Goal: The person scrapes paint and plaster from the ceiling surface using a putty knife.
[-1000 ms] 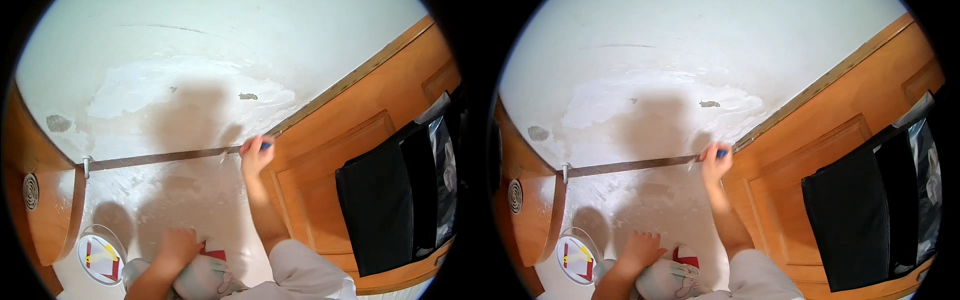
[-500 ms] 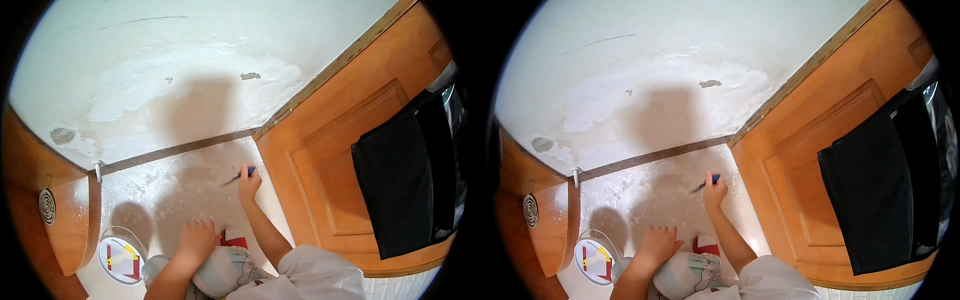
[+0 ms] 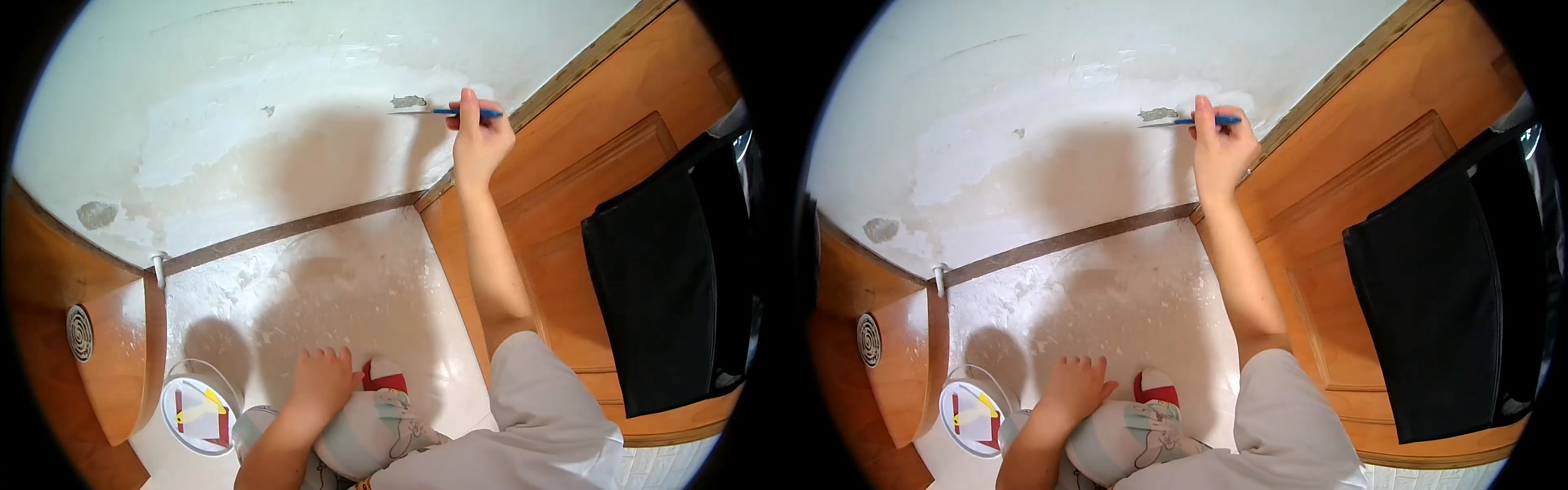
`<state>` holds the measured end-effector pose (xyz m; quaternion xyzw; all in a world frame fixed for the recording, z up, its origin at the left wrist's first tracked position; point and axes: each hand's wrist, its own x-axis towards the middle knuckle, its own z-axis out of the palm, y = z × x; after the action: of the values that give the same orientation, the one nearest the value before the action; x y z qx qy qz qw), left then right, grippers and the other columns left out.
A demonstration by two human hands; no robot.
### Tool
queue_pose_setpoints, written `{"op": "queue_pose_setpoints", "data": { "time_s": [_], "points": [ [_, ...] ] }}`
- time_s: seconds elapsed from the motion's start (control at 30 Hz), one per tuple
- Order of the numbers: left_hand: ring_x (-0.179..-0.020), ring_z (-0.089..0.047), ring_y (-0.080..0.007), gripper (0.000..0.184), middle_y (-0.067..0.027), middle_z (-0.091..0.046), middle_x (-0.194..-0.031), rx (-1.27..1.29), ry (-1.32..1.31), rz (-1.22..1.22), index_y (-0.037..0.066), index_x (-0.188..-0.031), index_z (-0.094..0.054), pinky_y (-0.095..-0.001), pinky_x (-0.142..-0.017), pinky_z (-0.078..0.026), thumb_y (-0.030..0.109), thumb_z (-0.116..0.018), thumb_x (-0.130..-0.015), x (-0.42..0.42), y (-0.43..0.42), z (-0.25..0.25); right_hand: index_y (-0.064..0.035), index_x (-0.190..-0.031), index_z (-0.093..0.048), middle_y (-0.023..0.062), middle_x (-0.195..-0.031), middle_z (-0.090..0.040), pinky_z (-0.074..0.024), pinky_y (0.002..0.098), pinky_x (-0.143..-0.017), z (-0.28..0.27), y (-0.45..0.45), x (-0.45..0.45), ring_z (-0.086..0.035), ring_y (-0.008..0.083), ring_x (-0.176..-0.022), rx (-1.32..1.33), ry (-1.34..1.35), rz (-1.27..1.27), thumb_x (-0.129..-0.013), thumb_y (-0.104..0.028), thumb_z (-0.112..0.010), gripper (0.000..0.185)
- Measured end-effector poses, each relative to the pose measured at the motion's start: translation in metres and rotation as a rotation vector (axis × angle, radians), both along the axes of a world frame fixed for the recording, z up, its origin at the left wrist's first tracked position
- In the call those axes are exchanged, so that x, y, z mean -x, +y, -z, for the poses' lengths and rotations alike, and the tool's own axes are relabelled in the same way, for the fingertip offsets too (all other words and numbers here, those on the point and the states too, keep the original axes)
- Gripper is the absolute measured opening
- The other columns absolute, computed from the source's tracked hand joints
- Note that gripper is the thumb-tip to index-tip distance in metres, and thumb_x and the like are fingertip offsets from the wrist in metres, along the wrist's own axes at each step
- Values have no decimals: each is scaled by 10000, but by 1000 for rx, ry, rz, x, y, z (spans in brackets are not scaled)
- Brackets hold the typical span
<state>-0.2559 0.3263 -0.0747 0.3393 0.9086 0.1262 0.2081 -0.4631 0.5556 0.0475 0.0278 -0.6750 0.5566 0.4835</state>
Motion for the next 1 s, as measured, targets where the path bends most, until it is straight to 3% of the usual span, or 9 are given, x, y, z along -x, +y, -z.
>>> {"op": "queue_pose_setpoints", "data": {
  "time_s": [0.4, 0.6, 0.8, 1.0],
  "points": [
    [-804, -590, -285, 383, -143, -607, -824, -25, 40, -12, 28, -913, -538, -395, -718, -431, 399, -517, -818, 1, -1, 1, 17, -631, -543, 35, -538, -554, -381, 201, -434, -22, -1, 10, -470, 62, -455, -98, 117, 49, -776, -172, -669, 269],
    [-807, -589, -285, 382, -145, -606, -822, -5, 28, -4, 27, -915, -536, -395, -720, -428, 397, -519, -819, 3, -2, 0, 4, -590, -545, 15, -496, -520, -349, 207, -437, -15, 8, 20, -423, 68, -448, -387, 50, 189, -719, -176, -693, 266],
    [-806, -589, -286, 383, -143, -607, -823, 1, 18, -7, 28, -920, -535, -394, -721, -429, 397, -516, -821, 3, -1, 0, 0, -590, -550, 29, -483, -514, -360, 230, -441, -33, -2, 17, -430, 83, -439, -491, -77, 183, -718, -218, -696, 292],
    [-802, -590, -283, 384, -141, -606, -819, 4, 32, -8, 30, -917, -534, -391, -711, -430, 400, -515, -821, 2, -1, 2, -10, -609, -559, 36, -509, -538, -375, 226, -465, -11, 3, 6, -467, 95, -468, -435, -13, 180, -721, -223, -706, 282]
  ]
}}
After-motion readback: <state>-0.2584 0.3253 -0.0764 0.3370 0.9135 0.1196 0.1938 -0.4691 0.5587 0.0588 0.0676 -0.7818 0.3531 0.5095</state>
